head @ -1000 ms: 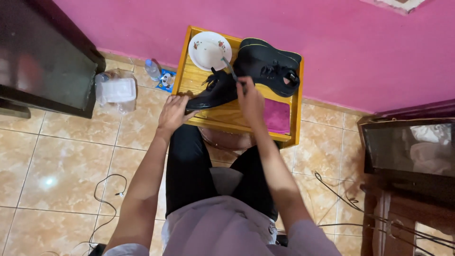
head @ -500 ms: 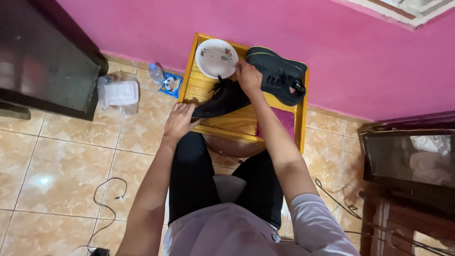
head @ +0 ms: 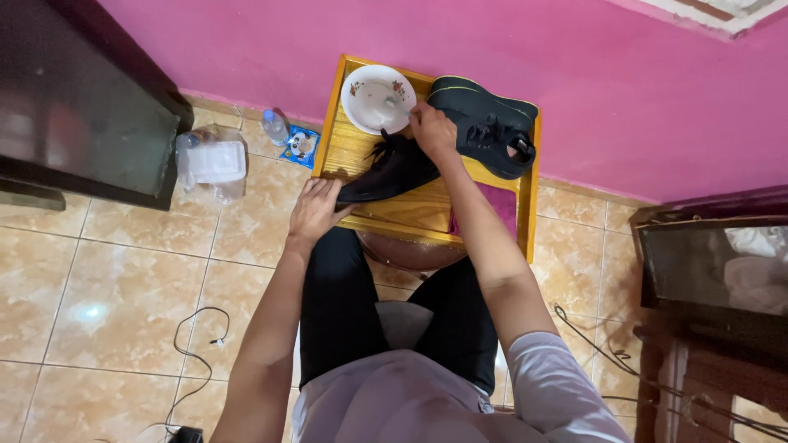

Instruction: The person cleans a black shoe using a toothbrush and a liquid solution from a white bowl. They repeatedly scrub the shoe's surface and dip the brush into the bowl to apply more solution.

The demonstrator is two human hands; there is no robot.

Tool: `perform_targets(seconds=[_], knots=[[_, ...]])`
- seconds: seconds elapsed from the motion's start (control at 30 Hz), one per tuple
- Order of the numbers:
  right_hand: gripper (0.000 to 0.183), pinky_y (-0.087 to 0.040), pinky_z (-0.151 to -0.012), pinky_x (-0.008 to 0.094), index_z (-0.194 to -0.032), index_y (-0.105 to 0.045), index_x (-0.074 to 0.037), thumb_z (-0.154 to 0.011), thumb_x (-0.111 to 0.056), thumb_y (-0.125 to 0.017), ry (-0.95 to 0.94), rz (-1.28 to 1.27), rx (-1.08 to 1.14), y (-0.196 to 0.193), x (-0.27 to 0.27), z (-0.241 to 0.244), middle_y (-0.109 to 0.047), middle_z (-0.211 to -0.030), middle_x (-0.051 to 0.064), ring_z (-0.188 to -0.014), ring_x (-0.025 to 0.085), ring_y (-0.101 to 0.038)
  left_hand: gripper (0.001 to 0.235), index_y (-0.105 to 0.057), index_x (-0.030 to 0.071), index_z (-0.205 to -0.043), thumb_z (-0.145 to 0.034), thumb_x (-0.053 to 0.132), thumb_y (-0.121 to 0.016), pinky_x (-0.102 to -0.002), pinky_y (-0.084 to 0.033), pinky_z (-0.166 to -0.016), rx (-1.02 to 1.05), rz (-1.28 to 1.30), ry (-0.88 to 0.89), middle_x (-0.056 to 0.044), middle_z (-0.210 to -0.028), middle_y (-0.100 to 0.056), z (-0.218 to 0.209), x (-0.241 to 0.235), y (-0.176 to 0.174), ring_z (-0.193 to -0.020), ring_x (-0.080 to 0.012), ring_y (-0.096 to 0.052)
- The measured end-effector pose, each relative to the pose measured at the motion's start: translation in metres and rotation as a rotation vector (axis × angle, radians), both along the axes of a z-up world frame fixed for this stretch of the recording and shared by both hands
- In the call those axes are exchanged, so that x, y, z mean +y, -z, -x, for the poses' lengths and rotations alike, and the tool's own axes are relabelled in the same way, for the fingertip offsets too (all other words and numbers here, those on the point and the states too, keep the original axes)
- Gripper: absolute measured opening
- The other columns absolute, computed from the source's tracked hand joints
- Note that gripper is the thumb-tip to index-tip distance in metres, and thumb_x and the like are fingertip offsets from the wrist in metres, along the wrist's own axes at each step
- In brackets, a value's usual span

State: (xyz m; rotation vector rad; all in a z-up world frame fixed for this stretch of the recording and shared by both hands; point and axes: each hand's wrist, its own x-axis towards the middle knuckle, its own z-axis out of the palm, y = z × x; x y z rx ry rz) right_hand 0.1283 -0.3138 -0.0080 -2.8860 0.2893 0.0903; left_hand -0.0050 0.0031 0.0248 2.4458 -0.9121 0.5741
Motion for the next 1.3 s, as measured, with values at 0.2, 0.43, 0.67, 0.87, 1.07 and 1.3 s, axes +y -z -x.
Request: perform_targets(seconds=[0.2, 0.43, 0.67, 0.87, 1.07, 1.3], knots=[[0.018, -0.058, -0.090, 0.047, -0.117, -0.062, -0.034, -0.099, -0.033, -0.060, -0.056, -0.002, -0.003, -0.044, 0.015, 0.021, -0.075, -0.104, 0.005, -0.102, 0.030, -0.074, 0.044, -0.060, 0.008, -0.101, -0.084, 0.042, -0.083, -0.032, -0.050, -0.092, -0.005, 0.011, 0.008, -0.007, -0.086, -0.069, -0.003, 0.001, 0.009, -0.088, -0.0210, -0.068], [0.018, -0.057, -0.094, 0.046, -0.112, -0.062, -0.037, -0.098, -0.047, -0.059, 0.090, -0.050, 0.017, -0.019, -0.001, 0.022, -0.077, -0.103, 0.001, -0.106, 0.029, -0.073, 0.047, -0.062, 0.008, -0.104, -0.080, 0.041, -0.085, -0.034, -0.050, -0.093, -0.009, 0.005, 0.015, -0.008, -0.087, -0.069, -0.004, -0.003, 0.021, -0.088, -0.0218, -0.068], [0.022, -0.057, -0.091, 0.047, -0.118, -0.066, -0.033, -0.097, -0.035, -0.061, -0.028, -0.190, -0.089, -0.065, 0.012, 0.032, -0.076, -0.107, 0.003, -0.103, 0.032, -0.073, 0.048, -0.062, 0.007, -0.102, -0.079, 0.042, -0.086, -0.035, -0.051, -0.091, -0.017, 0.027, 0.001, -0.009, -0.084, -0.068, -0.004, -0.004, 0.024, -0.084, -0.0237, -0.068], [0.023, -0.058, -0.091, 0.048, -0.119, -0.066, -0.030, -0.098, -0.037, -0.061, -0.025, -0.135, -0.064, -0.057, 0.007, 0.037, -0.075, -0.105, 0.006, -0.101, 0.034, -0.073, 0.049, -0.063, 0.007, -0.102, -0.078, 0.044, -0.086, -0.035, -0.052, -0.090, -0.002, 0.030, -0.003, -0.009, -0.082, -0.066, -0.004, -0.005, 0.033, -0.083, -0.0243, -0.067], [0.023, -0.057, -0.090, 0.051, -0.120, -0.066, -0.026, -0.103, -0.038, -0.058, -0.007, -0.323, -0.069, -0.073, 0.005, 0.057, -0.075, -0.106, 0.011, -0.102, 0.037, -0.073, 0.051, -0.063, 0.009, -0.104, -0.077, 0.046, -0.086, -0.035, -0.051, -0.090, -0.005, 0.036, 0.001, -0.008, -0.081, -0.066, -0.004, -0.004, 0.037, -0.082, -0.0236, -0.067], [0.029, -0.054, -0.096, 0.055, -0.120, -0.068, -0.026, -0.103, -0.043, -0.052, 0.052, -0.357, -0.026, -0.065, 0.005, 0.065, -0.076, -0.106, 0.017, -0.107, 0.041, -0.071, 0.050, -0.064, 0.008, -0.104, -0.078, 0.046, -0.084, -0.036, -0.052, -0.092, -0.013, 0.048, -0.015, -0.009, -0.085, -0.069, -0.004, -0.006, 0.034, -0.087, -0.0249, -0.069]])
